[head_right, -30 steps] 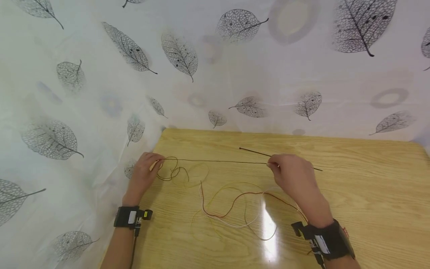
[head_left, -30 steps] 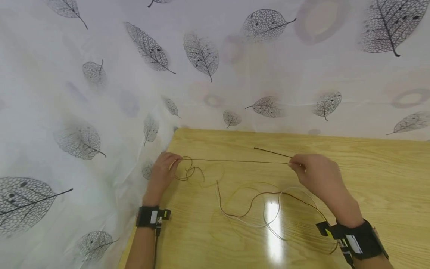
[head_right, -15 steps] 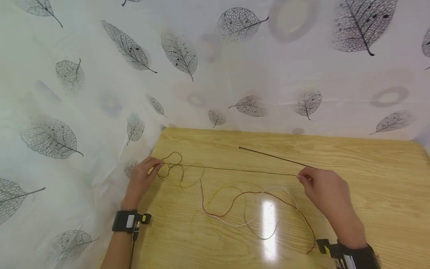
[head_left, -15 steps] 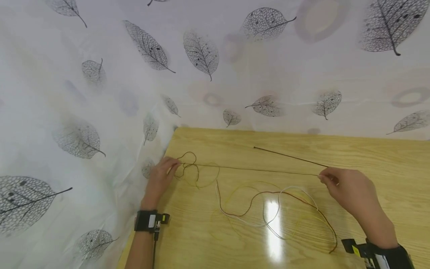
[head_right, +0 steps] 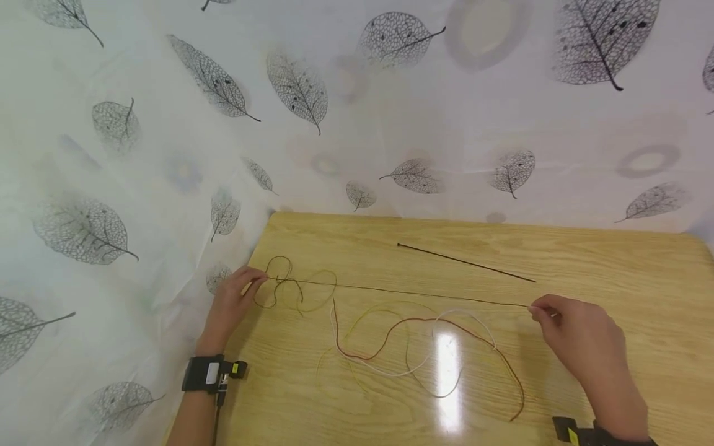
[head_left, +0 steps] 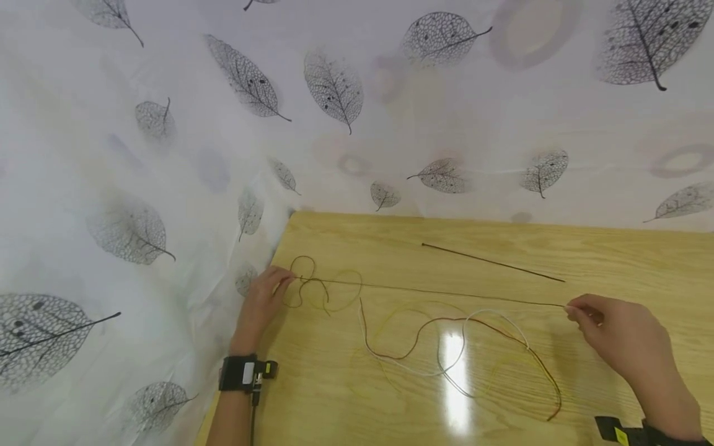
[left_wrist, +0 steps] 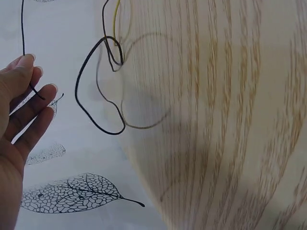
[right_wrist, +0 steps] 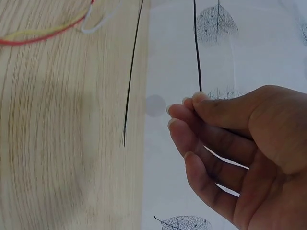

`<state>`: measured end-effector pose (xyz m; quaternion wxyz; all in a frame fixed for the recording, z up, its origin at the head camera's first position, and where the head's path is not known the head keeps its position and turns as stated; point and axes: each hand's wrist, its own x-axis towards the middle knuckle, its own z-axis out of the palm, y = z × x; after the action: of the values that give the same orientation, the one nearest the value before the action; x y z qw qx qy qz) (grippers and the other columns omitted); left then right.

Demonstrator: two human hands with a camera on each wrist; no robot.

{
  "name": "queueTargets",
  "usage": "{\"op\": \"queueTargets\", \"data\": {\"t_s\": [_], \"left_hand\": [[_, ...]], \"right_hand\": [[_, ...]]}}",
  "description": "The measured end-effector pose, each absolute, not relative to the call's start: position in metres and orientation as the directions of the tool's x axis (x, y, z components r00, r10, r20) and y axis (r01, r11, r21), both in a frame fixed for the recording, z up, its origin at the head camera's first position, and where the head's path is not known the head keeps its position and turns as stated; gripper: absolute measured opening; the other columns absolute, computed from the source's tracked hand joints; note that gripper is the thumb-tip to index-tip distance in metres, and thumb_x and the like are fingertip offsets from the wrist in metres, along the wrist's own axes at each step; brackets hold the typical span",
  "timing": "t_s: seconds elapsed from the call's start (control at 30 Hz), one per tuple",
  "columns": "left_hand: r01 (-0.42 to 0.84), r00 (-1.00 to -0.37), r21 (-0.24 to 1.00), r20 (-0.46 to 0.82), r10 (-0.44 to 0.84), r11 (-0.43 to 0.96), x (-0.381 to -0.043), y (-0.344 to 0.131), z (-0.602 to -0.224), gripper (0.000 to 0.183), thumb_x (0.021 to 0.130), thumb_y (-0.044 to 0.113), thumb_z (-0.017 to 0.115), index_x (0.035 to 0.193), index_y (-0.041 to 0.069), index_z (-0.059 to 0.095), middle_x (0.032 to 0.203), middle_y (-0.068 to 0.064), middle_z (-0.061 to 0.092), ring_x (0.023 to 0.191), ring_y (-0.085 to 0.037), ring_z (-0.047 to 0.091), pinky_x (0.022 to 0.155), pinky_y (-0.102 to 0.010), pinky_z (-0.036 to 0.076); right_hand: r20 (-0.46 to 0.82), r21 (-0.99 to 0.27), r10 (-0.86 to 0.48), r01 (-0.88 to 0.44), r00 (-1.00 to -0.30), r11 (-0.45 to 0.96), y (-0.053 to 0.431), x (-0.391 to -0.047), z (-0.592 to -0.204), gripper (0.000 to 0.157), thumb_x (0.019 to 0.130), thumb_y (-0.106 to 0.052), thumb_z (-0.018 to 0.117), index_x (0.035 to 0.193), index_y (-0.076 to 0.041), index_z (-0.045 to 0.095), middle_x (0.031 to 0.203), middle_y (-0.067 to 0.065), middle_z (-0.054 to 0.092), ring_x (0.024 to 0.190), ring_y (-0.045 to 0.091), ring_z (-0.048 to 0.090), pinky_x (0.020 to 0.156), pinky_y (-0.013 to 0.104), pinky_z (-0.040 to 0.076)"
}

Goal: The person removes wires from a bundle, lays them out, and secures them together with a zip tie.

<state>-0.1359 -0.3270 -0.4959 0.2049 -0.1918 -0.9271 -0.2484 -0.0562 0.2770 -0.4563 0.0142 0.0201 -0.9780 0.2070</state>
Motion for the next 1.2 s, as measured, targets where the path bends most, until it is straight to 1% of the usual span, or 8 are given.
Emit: {"op": "queueTargets", "data": {"t_s": [0.13,0.27,0.4,0.63,0.73,0.87,1.07,1.2], "left_hand": [[0.452,-0.855,0.402,0.449,0.259,0.797,-0.135,-0.327,-0.495,0.013,0.09,0.009,0.067,0.103,0.009,0.07,0.099,0.003,0.066,0.092,-0.012,0.062,0.08,-0.028,0.049],[0.398,-0.877,0.408,0.432,0.21,0.822,-0.13,-0.331,-0.495,0.013,0.09,0.007,0.067,0.103,0.009,0.07,0.1,0.002,0.067,0.093,-0.016,0.063,0.08,-0.032,0.05],[0.39,-0.878,0.403,0.435,0.201,0.828,-0.128,-0.329,-0.495,0.012,0.088,0.005,0.068,0.099,0.008,0.071,0.098,0.0,0.067,0.092,-0.019,0.064,0.08,-0.036,0.05],[0.572,-0.78,0.317,0.494,0.384,0.756,-0.13,-0.273,-0.499,0.013,0.083,0.005,0.073,0.096,0.007,0.071,0.094,-0.001,0.066,0.086,-0.018,0.062,0.076,-0.032,0.051],[0.655,-0.724,0.268,0.49,0.486,0.706,-0.129,-0.235,-0.498,0.013,0.083,0.009,0.074,0.096,0.01,0.071,0.093,0.002,0.067,0.086,-0.015,0.061,0.077,-0.029,0.051],[0.718,-0.693,0.277,0.38,0.613,0.639,-0.131,-0.18,-0.494,0.01,0.089,0.019,0.07,0.098,0.016,0.072,0.095,0.007,0.068,0.087,-0.01,0.06,0.08,-0.025,0.05],[0.665,-0.688,0.417,0.019,0.725,0.62,-0.143,-0.104,-0.496,0.018,0.096,0.031,0.059,0.108,0.023,0.07,0.103,0.014,0.066,0.092,-0.001,0.058,0.082,-0.018,0.047],[0.696,-0.623,0.423,-0.046,0.781,0.58,-0.15,-0.063,-0.497,0.027,0.1,0.028,0.052,0.124,0.022,0.062,0.118,0.011,0.061,0.105,-0.002,0.056,0.091,-0.017,0.045]], "right_hand": [[0.018,-0.393,-0.005,-0.012,-1.0,0.919,0.286,-0.052,-0.458,0.021,0.089,-0.022,0.068,0.106,-0.009,0.07,0.083,0.014,0.071,0.056,0.021,0.059,0.039,0.031,0.036],[-0.013,-0.35,0.06,0.061,-0.998,0.935,0.302,-0.044,-0.459,0.022,0.09,-0.02,0.068,0.105,-0.004,0.067,0.083,0.019,0.07,0.058,0.027,0.059,0.041,0.037,0.038],[0.019,-0.33,0.085,0.074,-0.996,0.941,0.317,-0.035,-0.462,0.019,0.088,-0.013,0.069,0.098,0.003,0.066,0.076,0.019,0.068,0.055,0.026,0.058,0.045,0.043,0.042],[-0.041,-0.366,0.068,0.078,-0.997,0.927,0.317,-0.028,-0.465,0.024,0.09,-0.026,0.068,0.102,-0.005,0.07,0.078,0.014,0.07,0.06,0.026,0.061,0.043,0.04,0.041],[-0.008,-0.375,0.028,0.029,-1.0,0.926,0.312,-0.033,-0.466,0.023,0.089,-0.027,0.069,0.101,-0.007,0.071,0.078,0.014,0.07,0.058,0.024,0.06,0.041,0.036,0.04],[0.035,-0.38,-0.007,-0.02,-0.999,0.925,0.305,-0.04,-0.464,0.021,0.088,-0.023,0.07,0.101,-0.007,0.071,0.077,0.014,0.069,0.055,0.02,0.058,0.04,0.033,0.038],[0.003,-0.378,-0.003,-0.004,-1.0,0.926,0.302,-0.039,-0.461,0.02,0.087,-0.021,0.071,0.101,-0.006,0.07,0.077,0.014,0.069,0.054,0.019,0.057,0.04,0.034,0.039],[-0.009,-0.383,-0.005,-0.002,-1.0,0.924,0.3,-0.039,-0.461,0.02,0.087,-0.02,0.071,0.101,-0.006,0.071,0.078,0.014,0.069,0.057,0.023,0.059,0.042,0.036,0.041]]}}
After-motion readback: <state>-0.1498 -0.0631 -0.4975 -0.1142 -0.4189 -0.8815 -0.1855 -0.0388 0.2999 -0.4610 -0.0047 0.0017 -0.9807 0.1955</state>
